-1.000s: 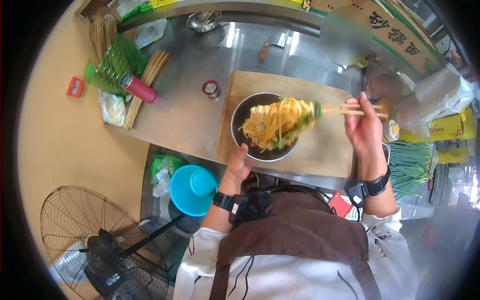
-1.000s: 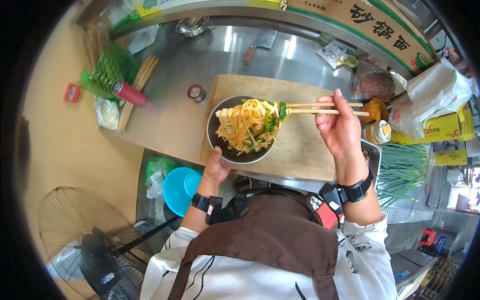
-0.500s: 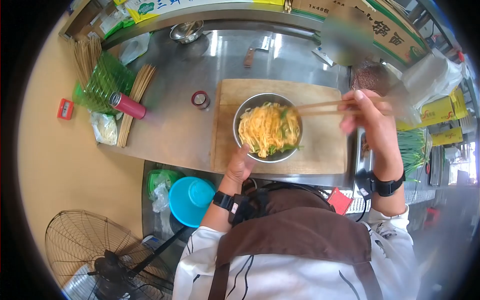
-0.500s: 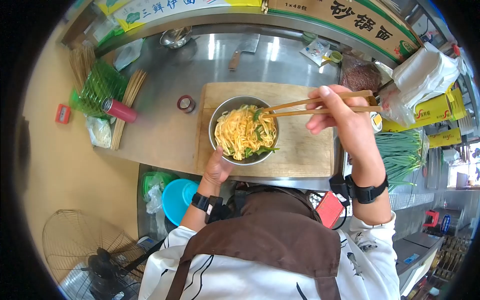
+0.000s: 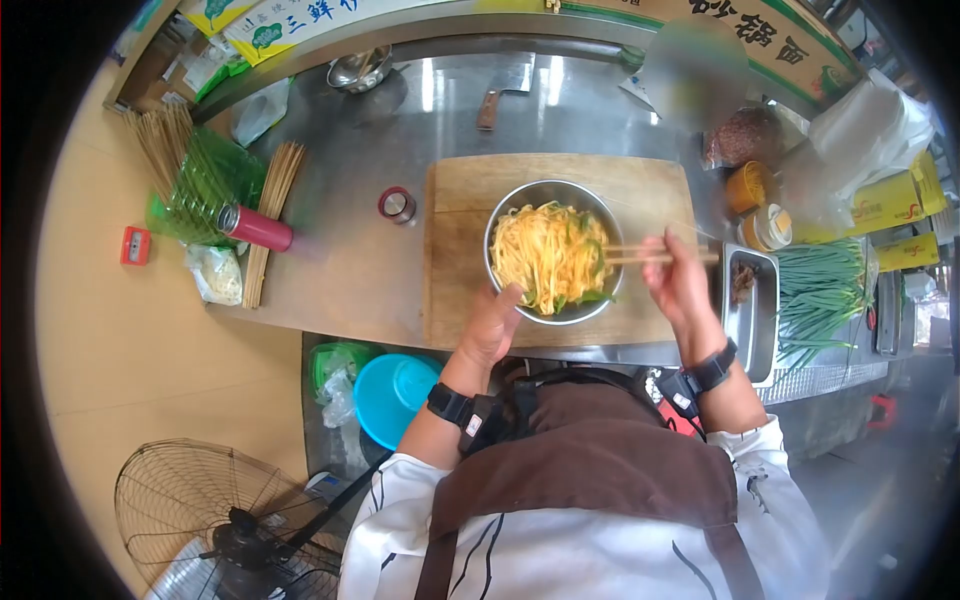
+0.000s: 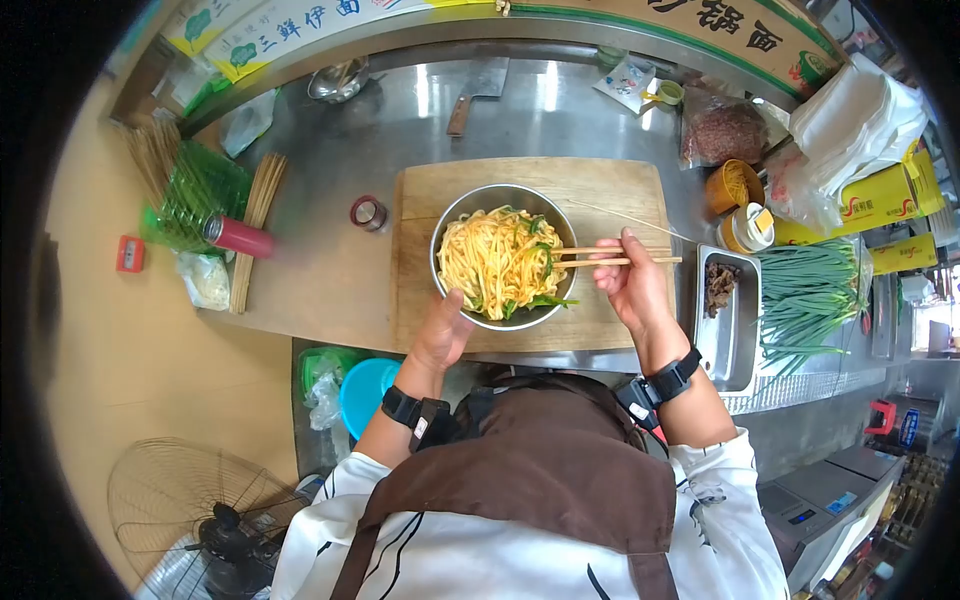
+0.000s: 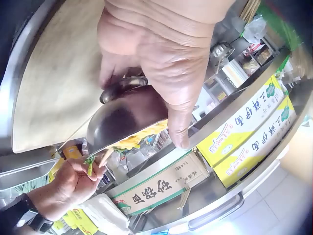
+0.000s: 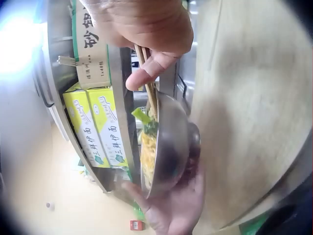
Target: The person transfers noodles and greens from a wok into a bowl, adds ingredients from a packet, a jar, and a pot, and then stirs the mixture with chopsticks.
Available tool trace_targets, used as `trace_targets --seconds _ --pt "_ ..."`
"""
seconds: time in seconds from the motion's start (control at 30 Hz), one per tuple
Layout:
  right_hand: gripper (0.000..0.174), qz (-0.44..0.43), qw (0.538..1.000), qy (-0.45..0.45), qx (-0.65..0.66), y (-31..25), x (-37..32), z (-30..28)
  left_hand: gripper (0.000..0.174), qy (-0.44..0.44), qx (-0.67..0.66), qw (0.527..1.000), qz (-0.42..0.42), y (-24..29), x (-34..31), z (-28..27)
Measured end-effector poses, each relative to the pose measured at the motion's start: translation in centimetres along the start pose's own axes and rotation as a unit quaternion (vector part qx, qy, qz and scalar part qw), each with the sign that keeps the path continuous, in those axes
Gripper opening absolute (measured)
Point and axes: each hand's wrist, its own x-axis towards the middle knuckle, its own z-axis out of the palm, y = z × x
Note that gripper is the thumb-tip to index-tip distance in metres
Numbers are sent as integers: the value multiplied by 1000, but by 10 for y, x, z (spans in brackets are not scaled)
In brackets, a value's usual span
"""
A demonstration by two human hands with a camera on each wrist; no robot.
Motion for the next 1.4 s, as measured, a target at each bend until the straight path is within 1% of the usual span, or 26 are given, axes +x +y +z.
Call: trace_targets --seconds 0.03,0.13,0.2,0.3,0.33,0.47,0.7,0.83,0.93,1.0,1.07,1.17,1.2,1.3,1.4 --pt "36 1 1000 2 16 -4 -2 -4 75 0 0 1000 10 -1 -2 3" --pt "36 -10 999 -8 48 -14 -8 2 79 2 -39 999 2 -4 -6 -6" --pt "36 -33 998 -18 54 -25 -13 15 79 -1 -49 999 7 -6 -6 -10" --pt "36 -68 995 -61 50 -41 -19 31 80 -9 -53 998 27 -1 -6 -8" --pt "36 -70 995 -53 52 -47 -23 39 80 -11 -53 998 35 1 -7 -6" --pt "36 -113 988 -93 44 -66 -29 57 77 -20 -55 996 63 10 -6 -1" --pt "37 -171 978 -117 35 -89 -40 86 68 -27 -68 993 89 13 -4 -7" --pt "36 -164 975 -147 36 -94 -42 92 65 -31 -67 992 103 9 -1 -17" --pt "36 -182 975 -128 28 -93 -40 98 59 -18 -108 988 107 11 -1 -17" --pt "37 -217 963 -131 -89 -96 -49 111 62 -6 -83 992 95 9 1 -24" --pt "36 -244 937 -150 -202 -97 -60 129 64 6 -76 994 78 6 1 -30" --pt "32 -245 893 -147 -347 -103 -82 156 66 18 -89 995 50 -1 2 -36" --pt "28 -236 891 -153 -356 -106 -84 158 67 22 -91 995 46 -3 2 -38" --pt "27 -236 875 -134 -401 -115 -84 150 69 28 -98 994 38 -9 0 -44" --pt "28 -177 896 -132 -386 -117 -60 116 71 18 -88 995 46 -4 -3 -42"
